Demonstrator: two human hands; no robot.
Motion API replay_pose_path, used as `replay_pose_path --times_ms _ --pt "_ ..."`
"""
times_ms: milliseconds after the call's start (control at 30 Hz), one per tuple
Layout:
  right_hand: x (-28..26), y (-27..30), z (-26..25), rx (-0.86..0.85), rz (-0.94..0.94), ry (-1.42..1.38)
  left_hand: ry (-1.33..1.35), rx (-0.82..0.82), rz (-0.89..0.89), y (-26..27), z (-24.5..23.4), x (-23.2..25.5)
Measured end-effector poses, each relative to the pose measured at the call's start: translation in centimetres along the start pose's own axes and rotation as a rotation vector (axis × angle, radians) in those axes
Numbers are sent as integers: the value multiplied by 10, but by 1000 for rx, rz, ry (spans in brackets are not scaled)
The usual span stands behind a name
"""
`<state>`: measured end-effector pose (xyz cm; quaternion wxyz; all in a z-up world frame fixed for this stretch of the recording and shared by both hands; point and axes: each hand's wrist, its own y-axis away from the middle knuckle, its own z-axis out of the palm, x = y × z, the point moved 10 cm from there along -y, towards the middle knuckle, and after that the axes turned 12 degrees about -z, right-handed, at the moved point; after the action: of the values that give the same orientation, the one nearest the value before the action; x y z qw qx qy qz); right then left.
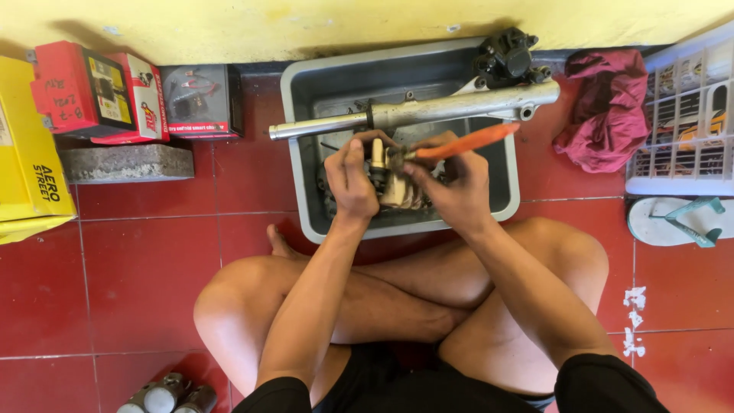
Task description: The person sits on the floor and scrubs a mechanical part with a brush over a plastic tub. They then pick up a long metal tube and scrub it with the same brush, cleaning off dirt and grime.
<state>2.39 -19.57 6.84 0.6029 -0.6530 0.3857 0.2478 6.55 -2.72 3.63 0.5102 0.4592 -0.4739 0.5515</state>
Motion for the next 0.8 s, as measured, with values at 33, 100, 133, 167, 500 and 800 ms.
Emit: replay_pose_path --times_ms 33,100,133,167,500,800 --pt "-12 -4 3 -3 -12 1 4 3 12 -1 0 4" --pt "-48 -10 18 -110 -170 45 2 1 47 -2 -2 13" --pt "-38 -13 17 -114 -176 39 1 9 53 -5 -2 14" --pt "-35 -10 13 -90 -226 118 -37 9 61 -3 -2 14" --pt "-25 -18 0 -3 -160 129 -39 -6 116 -3 5 23" --pt "10 -1 -19 120 108 124 -115 -29 187 1 2 27"
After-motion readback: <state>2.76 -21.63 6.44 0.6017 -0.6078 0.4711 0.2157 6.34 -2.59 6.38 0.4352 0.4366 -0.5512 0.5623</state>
